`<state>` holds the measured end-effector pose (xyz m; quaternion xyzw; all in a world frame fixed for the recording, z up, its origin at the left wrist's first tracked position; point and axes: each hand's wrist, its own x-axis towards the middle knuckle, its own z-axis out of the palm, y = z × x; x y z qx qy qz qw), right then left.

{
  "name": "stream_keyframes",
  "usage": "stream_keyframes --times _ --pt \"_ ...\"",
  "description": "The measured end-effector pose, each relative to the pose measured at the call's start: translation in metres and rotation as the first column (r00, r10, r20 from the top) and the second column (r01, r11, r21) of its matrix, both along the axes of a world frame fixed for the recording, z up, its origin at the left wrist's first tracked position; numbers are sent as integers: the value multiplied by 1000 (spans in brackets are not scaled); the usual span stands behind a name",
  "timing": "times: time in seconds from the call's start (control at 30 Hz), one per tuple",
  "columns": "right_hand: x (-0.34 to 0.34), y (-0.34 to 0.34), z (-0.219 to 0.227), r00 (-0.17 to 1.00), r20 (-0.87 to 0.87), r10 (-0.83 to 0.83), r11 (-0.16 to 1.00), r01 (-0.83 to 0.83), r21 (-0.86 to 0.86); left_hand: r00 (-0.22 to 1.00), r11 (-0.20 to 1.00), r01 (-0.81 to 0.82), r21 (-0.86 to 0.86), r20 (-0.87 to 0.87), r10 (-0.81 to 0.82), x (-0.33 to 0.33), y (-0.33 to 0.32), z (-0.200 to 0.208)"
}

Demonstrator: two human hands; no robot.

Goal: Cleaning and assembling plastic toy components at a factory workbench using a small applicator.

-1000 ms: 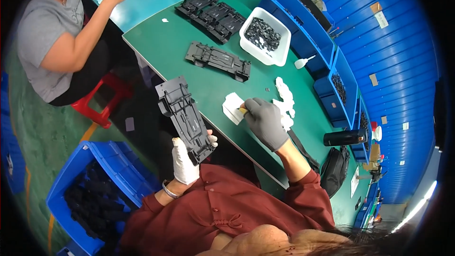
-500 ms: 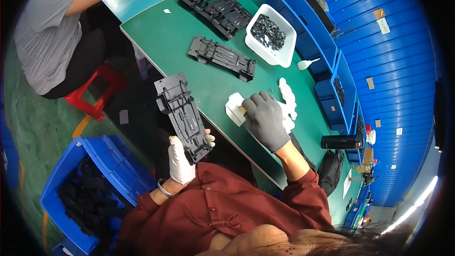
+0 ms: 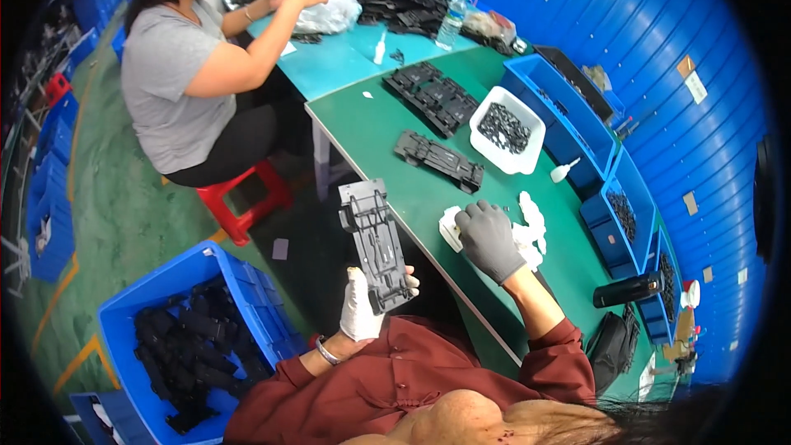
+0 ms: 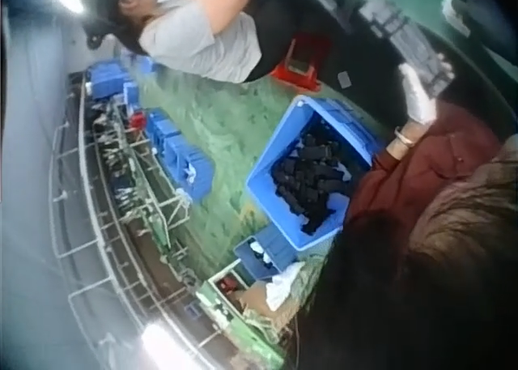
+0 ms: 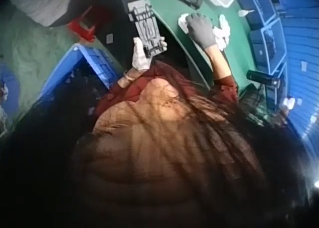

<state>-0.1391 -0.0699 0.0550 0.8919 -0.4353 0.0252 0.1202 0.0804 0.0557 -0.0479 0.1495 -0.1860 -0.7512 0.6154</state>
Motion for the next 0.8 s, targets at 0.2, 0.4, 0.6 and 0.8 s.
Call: stream_keyframes --times 0.2,0.4,0.6,0.8 --pt "-5 -4 -8 999 -37 7 1000 -8 -26 998 998 -55 -31 -19 55 -1 18 2" --pt "-10 4 -8 990 140 4 999 1 -34 968 999 -21 35 -248 29 -3 28 10" --pt "-21 16 7 934 356 37 998 -18 -55 932 994 91 64 -356 -63 -1 18 21" --pt "-13 87 24 739 673 7 998 -45 39 957 979 158 127 -263 -121 -16 24 27"
